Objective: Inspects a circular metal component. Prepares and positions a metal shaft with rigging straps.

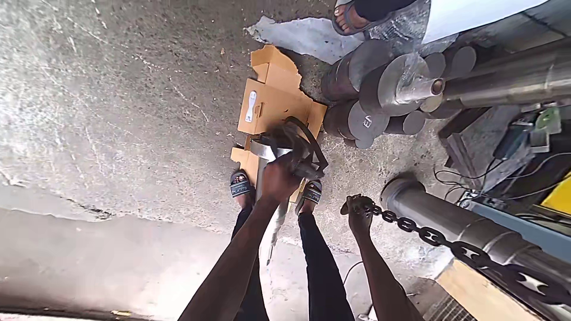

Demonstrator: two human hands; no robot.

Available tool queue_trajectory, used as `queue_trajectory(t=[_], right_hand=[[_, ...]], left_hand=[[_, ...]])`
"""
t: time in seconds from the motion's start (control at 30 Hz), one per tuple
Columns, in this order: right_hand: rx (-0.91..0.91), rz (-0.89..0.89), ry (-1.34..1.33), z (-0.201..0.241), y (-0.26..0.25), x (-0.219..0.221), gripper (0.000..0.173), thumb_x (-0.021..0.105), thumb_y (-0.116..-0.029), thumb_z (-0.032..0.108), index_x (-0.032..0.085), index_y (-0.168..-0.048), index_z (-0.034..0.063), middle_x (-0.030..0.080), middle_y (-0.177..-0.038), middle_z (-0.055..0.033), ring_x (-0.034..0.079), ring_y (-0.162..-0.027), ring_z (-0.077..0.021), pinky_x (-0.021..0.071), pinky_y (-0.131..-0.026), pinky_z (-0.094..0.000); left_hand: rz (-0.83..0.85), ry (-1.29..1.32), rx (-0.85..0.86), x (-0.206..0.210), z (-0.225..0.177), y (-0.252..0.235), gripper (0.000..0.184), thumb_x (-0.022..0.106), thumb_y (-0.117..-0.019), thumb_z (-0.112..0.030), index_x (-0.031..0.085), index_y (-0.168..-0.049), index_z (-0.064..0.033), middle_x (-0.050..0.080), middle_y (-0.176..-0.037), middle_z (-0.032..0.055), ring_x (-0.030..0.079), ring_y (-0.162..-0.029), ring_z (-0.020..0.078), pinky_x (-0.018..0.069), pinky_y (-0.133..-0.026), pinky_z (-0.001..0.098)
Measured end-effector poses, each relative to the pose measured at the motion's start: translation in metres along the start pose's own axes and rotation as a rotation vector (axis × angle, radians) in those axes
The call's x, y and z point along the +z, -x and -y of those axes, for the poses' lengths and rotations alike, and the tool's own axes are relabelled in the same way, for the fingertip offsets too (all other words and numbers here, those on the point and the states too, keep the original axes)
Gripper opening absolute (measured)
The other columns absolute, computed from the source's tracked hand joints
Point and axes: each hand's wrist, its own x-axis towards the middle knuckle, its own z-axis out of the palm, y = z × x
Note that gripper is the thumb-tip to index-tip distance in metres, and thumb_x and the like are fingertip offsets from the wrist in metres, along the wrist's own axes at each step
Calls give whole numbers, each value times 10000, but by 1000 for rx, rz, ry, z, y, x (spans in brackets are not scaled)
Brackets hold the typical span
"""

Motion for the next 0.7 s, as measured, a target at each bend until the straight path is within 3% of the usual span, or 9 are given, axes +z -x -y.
queue_trajectory(t=[0.07,0.13,0.17,0.23,0.33,0.4,0.5,0.6,0.7], right_hand=[[40,-53,-172,-6,-18,6,471,722,-948,376,654,-1216,-5,703,-1066,-160,702,-890,-218,596,-813,-422],[49,-96,-195,-5,-27,10,435,728,-939,364,665,-1187,13,714,-996,-141,713,-805,-219,613,-754,-435],[52,-131,-134,1,-33,8,435,721,-935,381,678,-1178,22,721,-996,-150,712,-838,-250,593,-790,-479],[107,-202,36,27,-51,2,474,716,-926,456,703,-1197,67,723,-1105,-188,696,-1028,-343,526,-913,-588],[315,-216,181,60,-66,4,592,672,-912,603,690,-1238,108,719,-1136,-213,694,-1046,-406,516,-857,-640],[437,-159,197,77,-76,1,673,617,-907,683,678,-1260,114,722,-1133,-210,697,-1048,-405,519,-859,-633],[487,-75,252,102,-92,-8,789,511,-894,789,713,-1191,87,724,-1139,-208,692,-1081,-391,511,-880,-623],[480,-14,291,117,-104,-14,830,448,-897,822,693,-1257,115,701,-1213,-209,669,-1139,-395,502,-910,-630],[487,-20,272,122,-110,-11,822,462,-907,803,678,-1288,108,691,-1235,-223,657,-1166,-404,490,-938,-633]], left_hand=[[-74,9,15,-2,15,16,229,805,-779,-227,704,-924,-83,692,-770,75,679,-680,246,552,-610,523],[-136,6,17,-4,24,35,261,777,-755,-261,716,-909,-58,704,-762,66,692,-692,210,570,-646,483],[-155,7,13,-4,26,41,297,766,-751,-267,723,-931,-35,720,-782,78,710,-716,211,584,-674,484],[-209,9,16,-3,26,44,366,733,-748,-297,720,-973,-9,727,-791,91,719,-720,206,588,-675,476],[-257,-25,15,-8,30,54,394,692,-736,-348,727,-952,-21,717,-754,83,710,-679,189,574,-631,449],[-258,-49,17,-15,31,56,382,678,-742,-357,723,-929,-26,705,-734,73,698,-657,180,566,-612,436],[-263,-50,46,-26,30,53,383,662,-757,-382,724,-916,-40,700,-726,53,688,-649,144,567,-605,397],[-273,-23,66,-34,31,51,365,664,-748,-382,709,-883,-46,681,-701,25,664,-626,104,557,-592,356],[-281,15,79,-39,33,51,374,678,-746,-384,714,-892,-42,692,-715,13,666,-640,72,564,-608,325]])
